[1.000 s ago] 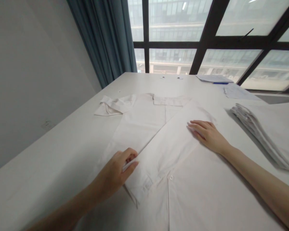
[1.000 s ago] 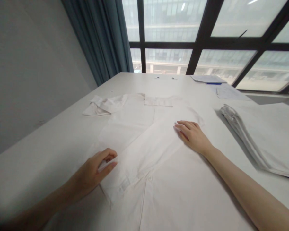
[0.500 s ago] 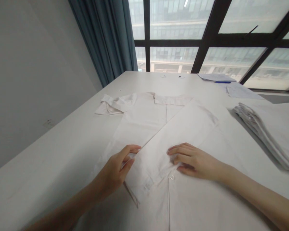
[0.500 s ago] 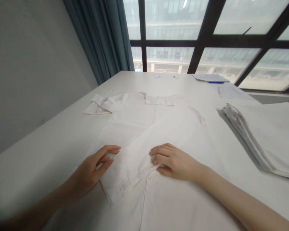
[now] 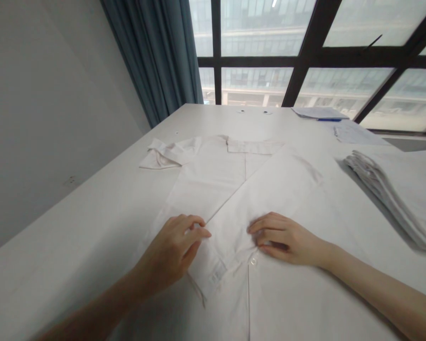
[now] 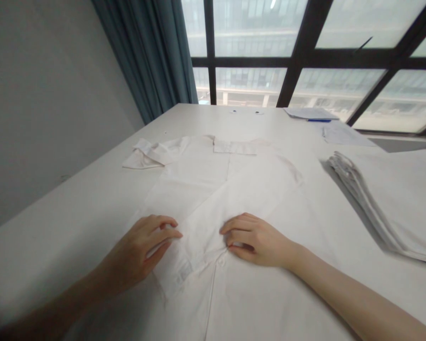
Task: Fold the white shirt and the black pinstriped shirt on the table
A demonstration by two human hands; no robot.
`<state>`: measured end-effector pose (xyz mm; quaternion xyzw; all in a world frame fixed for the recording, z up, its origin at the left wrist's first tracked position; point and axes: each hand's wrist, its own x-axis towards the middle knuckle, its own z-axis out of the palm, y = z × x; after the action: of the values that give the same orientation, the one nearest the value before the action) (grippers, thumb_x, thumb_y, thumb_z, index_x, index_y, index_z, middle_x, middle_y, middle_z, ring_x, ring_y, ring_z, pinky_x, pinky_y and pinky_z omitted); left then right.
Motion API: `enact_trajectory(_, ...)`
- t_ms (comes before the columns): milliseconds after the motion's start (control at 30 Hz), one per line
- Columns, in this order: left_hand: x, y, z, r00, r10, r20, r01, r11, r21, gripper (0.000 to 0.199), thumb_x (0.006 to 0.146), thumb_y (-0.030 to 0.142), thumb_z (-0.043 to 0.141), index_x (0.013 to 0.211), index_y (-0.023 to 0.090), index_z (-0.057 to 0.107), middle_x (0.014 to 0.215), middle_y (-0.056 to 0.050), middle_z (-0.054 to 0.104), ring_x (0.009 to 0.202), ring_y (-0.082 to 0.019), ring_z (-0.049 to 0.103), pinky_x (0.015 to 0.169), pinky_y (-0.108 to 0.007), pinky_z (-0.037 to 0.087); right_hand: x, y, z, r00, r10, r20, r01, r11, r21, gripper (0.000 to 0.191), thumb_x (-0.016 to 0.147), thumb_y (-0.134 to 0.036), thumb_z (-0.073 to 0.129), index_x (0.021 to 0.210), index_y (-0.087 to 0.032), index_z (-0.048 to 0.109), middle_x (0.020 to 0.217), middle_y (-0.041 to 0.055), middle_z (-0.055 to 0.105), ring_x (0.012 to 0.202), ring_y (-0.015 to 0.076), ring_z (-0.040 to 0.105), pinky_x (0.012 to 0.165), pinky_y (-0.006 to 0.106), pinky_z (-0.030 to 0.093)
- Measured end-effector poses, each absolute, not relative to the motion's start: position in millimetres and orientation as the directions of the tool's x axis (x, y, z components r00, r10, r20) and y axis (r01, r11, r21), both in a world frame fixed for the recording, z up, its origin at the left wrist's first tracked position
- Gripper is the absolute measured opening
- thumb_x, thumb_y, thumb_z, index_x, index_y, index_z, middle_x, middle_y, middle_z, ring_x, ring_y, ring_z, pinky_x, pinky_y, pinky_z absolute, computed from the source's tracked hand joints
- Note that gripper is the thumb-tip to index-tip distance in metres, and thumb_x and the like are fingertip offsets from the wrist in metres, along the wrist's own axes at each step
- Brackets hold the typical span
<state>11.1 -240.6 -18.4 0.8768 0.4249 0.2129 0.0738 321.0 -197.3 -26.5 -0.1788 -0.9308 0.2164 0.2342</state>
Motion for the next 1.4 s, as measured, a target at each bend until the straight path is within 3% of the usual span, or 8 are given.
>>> enact_trajectory(133,13,-247,-14,0.681,0.681,0.269,0.617,-0.731,0.29,0.021,0.092,0.024,0.053,0.111,0.022,0.06,0.132,-0.012,0.054,0.124,-0.028,0.048,0.105,-0.048,0.038,322,-196,-29,-0.772,0.492,0.402,0.263,0.823,-0.503,0.014,0.095,-0.02,0.051,0.095,-0.019,0.065,0.105,0.0099,0.069,0.101,0.0183,0.063,0.089,0.035,0.051)
enact_trajectory(300,16,-253,-16,0.853,0.505,0.129,0.41,-0.803,0.431,0.054,0.081,0.055,0.066,0.121,0.022,0.048,0.139,-0.014,0.052,0.135,-0.029,0.042,0.117,-0.049,0.024,324,-192,-32,-0.662,0.632,0.403,0.433,0.762,-0.482,0.019,0.095,-0.02,0.047,0.099,-0.021,0.065,0.104,0.0107,0.068,0.099,0.0204,0.063,0.087,0.038,0.053)
enact_trajectory(467,16,-254,-18,0.859,0.5,0.111,0.41,-0.802,0.435,0.043,0.077,0.024,0.059,0.118,0.022,0.045,0.137,-0.011,0.053,0.138,-0.028,0.038,0.118,-0.051,0.024,326,-188,-37,-0.628,0.688,0.363,0.534,0.72,-0.443,0.022,0.093,-0.019,0.05,0.112,-0.022,0.061,0.118,0.0115,0.064,0.11,0.0221,0.06,0.093,0.042,0.051)
enact_trajectory(567,17,-256,-17,0.848,0.517,0.118,0.425,-0.796,0.432,0.051,0.067,0.01,0.049,0.116,0.022,0.043,0.134,-0.009,0.055,0.14,-0.026,0.036,0.118,-0.051,0.024,326,-189,-38,-0.639,0.684,0.35,0.539,0.724,-0.43,0.024,0.094,-0.019,0.049,0.115,-0.023,0.06,0.121,0.0115,0.063,0.113,0.022,0.059,0.095,0.042,0.05)
enact_trajectory(800,18,-253,-16,0.852,0.513,0.105,0.423,-0.793,0.438,0.031,0.08,0.03,0.063,0.106,0.023,0.047,0.132,-0.01,0.058,0.138,-0.028,0.04,0.116,-0.049,0.028,326,-189,-39,-0.637,0.69,0.344,0.536,0.717,-0.445,0.024,0.094,-0.021,0.049,0.115,-0.024,0.061,0.123,0.0115,0.063,0.114,0.0224,0.059,0.096,0.044,0.05)
enact_trajectory(1033,21,-252,-10,0.835,0.494,0.24,0.38,-0.835,0.398,0.035,0.077,0.002,0.046,0.106,0.021,0.048,0.118,-0.007,0.066,0.129,-0.021,0.051,0.113,-0.04,0.036,326,-189,-36,-0.685,0.65,0.328,0.504,0.749,-0.43,0.026,0.095,-0.021,0.049,0.119,-0.022,0.059,0.127,0.013,0.062,0.118,0.0227,0.057,0.097,0.044,0.047)
enact_trajectory(1200,17,-251,-15,0.742,0.579,0.338,0.399,-0.787,0.471,0.028,0.086,0.004,0.044,0.108,0.021,0.046,0.111,-0.008,0.068,0.117,-0.018,0.06,0.1,-0.031,0.049,325,-191,-32,-0.808,0.502,0.31,0.376,0.843,-0.384,0.032,0.094,-0.03,0.055,0.124,-0.02,0.057,0.133,0.0129,0.059,0.125,0.0227,0.052,0.103,0.044,0.041)
enact_trajectory(1400,12,-251,-20,0.639,0.718,0.275,0.534,-0.672,0.513,0.022,0.095,0.014,0.042,0.113,0.023,0.051,0.105,-0.005,0.071,0.098,-0.016,0.069,0.086,-0.026,0.055,324,-192,-30,-0.843,0.429,0.325,0.297,0.875,-0.383,0.031,0.095,-0.033,0.055,0.121,-0.018,0.058,0.128,0.0135,0.063,0.123,0.0215,0.054,0.104,0.043,0.041)
